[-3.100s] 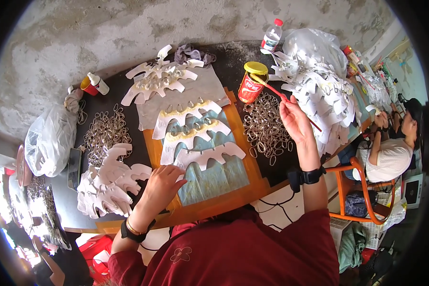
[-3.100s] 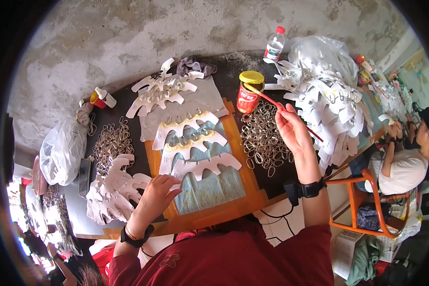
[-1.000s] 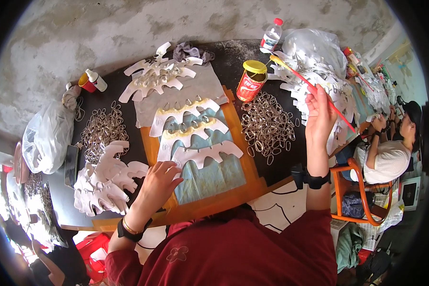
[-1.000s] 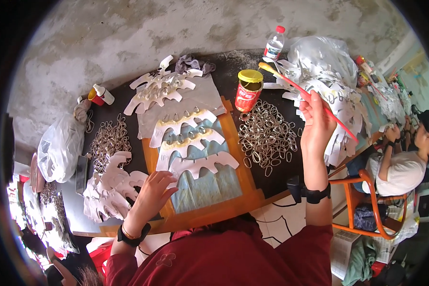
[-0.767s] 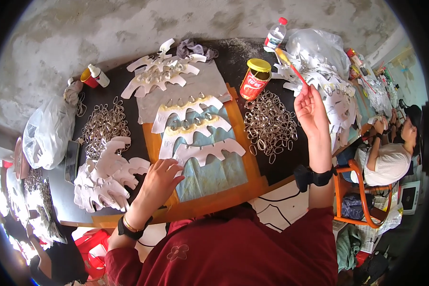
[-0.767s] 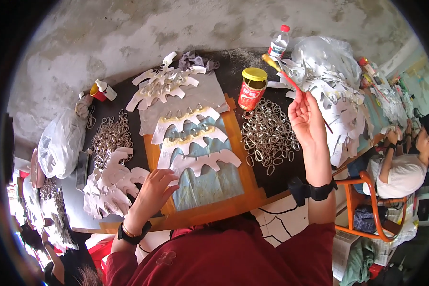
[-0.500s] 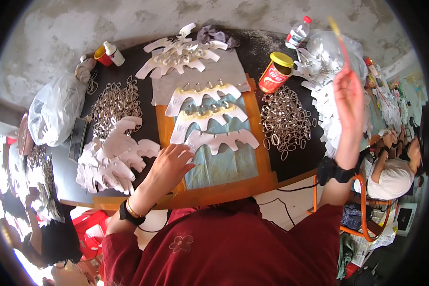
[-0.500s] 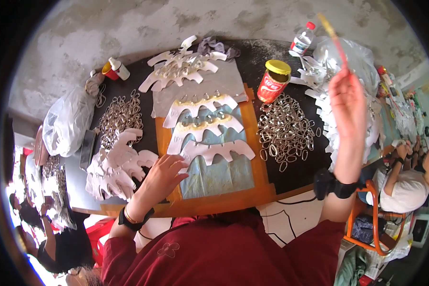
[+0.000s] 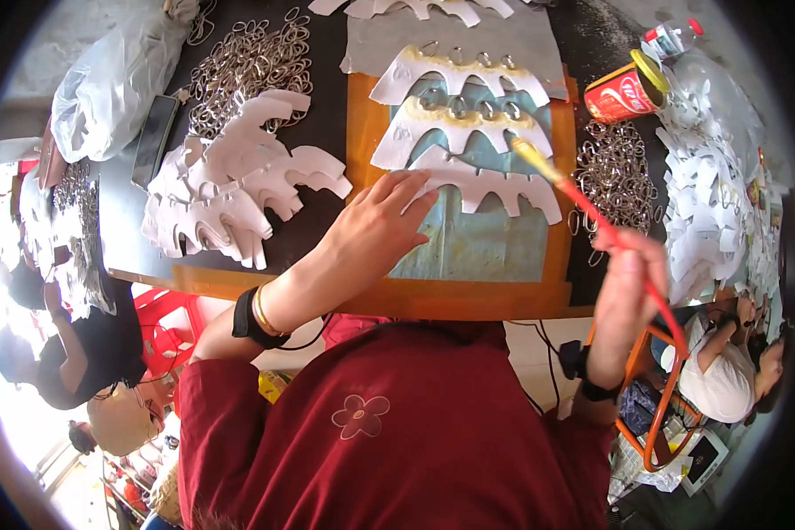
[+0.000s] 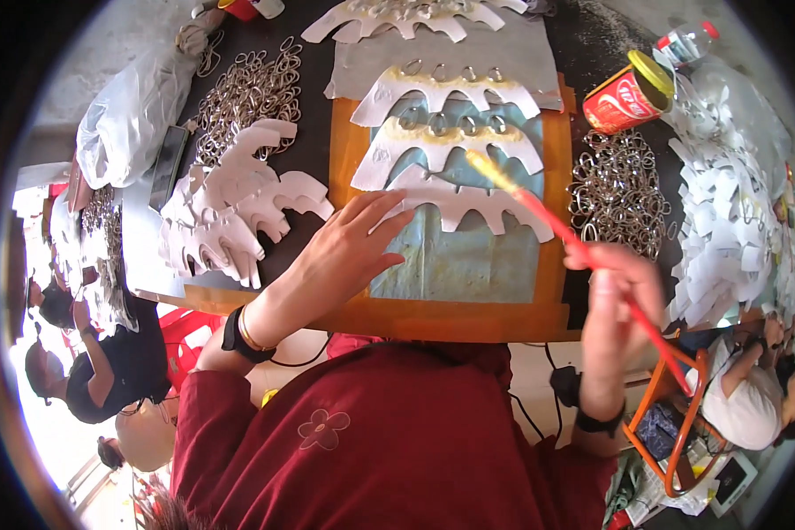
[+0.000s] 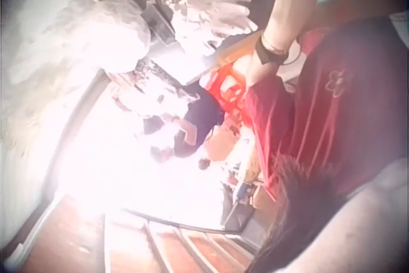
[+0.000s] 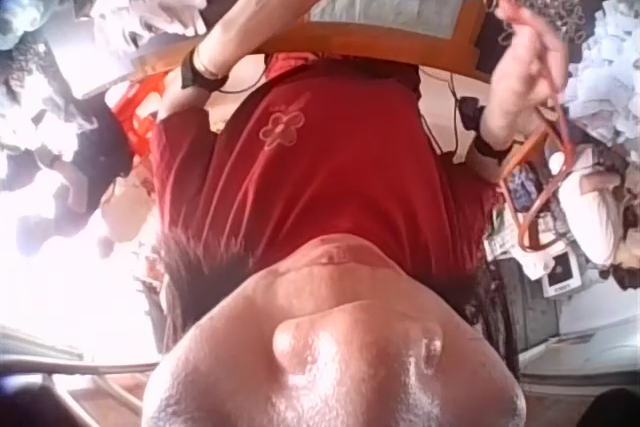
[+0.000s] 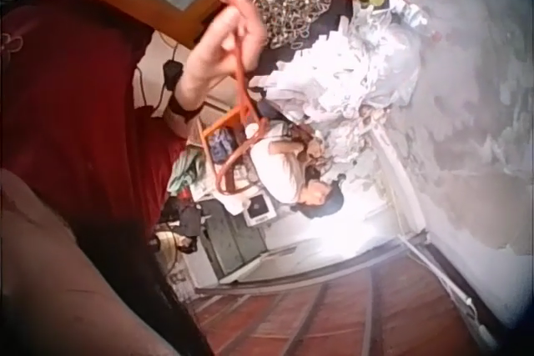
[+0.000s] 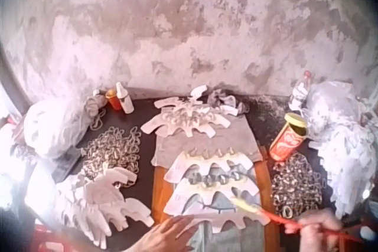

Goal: Applying adhesive to shoe upper material pieces using a brush.

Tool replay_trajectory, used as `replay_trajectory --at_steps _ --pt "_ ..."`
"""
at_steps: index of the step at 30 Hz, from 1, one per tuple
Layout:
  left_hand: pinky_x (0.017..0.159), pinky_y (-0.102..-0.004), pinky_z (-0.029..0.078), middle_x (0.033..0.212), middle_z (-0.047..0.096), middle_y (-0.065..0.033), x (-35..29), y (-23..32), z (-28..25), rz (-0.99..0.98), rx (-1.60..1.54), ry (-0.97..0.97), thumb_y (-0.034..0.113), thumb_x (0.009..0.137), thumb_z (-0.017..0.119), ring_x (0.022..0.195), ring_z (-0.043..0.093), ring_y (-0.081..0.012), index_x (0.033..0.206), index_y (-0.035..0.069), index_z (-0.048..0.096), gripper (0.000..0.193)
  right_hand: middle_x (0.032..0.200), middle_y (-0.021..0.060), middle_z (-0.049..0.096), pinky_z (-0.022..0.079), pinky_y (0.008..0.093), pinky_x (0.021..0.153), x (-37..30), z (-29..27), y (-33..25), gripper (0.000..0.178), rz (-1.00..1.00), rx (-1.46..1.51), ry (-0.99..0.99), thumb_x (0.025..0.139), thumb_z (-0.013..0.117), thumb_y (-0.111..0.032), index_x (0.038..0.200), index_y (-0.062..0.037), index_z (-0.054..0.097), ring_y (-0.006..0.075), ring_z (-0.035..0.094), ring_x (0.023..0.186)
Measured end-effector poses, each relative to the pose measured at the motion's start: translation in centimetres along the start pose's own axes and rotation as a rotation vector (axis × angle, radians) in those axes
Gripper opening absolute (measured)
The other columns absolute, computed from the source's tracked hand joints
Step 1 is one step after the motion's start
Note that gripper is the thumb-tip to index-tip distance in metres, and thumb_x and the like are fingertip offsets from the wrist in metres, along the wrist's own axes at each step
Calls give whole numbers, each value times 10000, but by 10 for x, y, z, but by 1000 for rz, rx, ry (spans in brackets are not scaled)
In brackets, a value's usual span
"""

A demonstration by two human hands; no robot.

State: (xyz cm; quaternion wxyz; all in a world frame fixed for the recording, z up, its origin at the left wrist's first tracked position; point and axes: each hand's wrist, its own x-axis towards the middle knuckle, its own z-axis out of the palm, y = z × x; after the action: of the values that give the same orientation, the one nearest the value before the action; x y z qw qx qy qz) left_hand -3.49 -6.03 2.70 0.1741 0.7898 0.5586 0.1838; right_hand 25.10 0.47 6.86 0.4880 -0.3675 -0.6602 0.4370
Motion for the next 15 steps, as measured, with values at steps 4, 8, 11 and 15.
replay_trajectory --at_steps 4,8,11,15 --pt "969 -386 434 1314 478 -155 -1 3 -8 48 11 -110 167 784 697 1200 470 -316 1231 2 521 508 917 153 651 510 298 751 -15 25 10 146 74 1 -36 906 515 -10 1030 32 579 184 639 832" --pt "952 -397 436 1306 492 -182 -7 9 -83 199 -223 -360 248 833 664 1172 513 -302 1185 9 553 440 911 165 657 503 337 772 -15 24 18 163 149 350 143 919 516 -92 1012 28 573 214 639 804" --pt "888 -358 481 1074 661 -100 39 26 -176 53 -312 -560 197 823 709 1040 609 -261 1059 75 662 269 857 108 638 462 331 742 -19 11 12 188 176 591 313 946 500 -165 1004 -3 577 165 567 751" --pt "731 -234 509 835 656 -59 126 0 -212 -158 -195 -114 96 884 603 777 616 -84 957 7 653 125 903 52 625 439 283 752 -22 -5 4 151 264 961 358 959 500 -152 1032 -59 594 135 542 786"
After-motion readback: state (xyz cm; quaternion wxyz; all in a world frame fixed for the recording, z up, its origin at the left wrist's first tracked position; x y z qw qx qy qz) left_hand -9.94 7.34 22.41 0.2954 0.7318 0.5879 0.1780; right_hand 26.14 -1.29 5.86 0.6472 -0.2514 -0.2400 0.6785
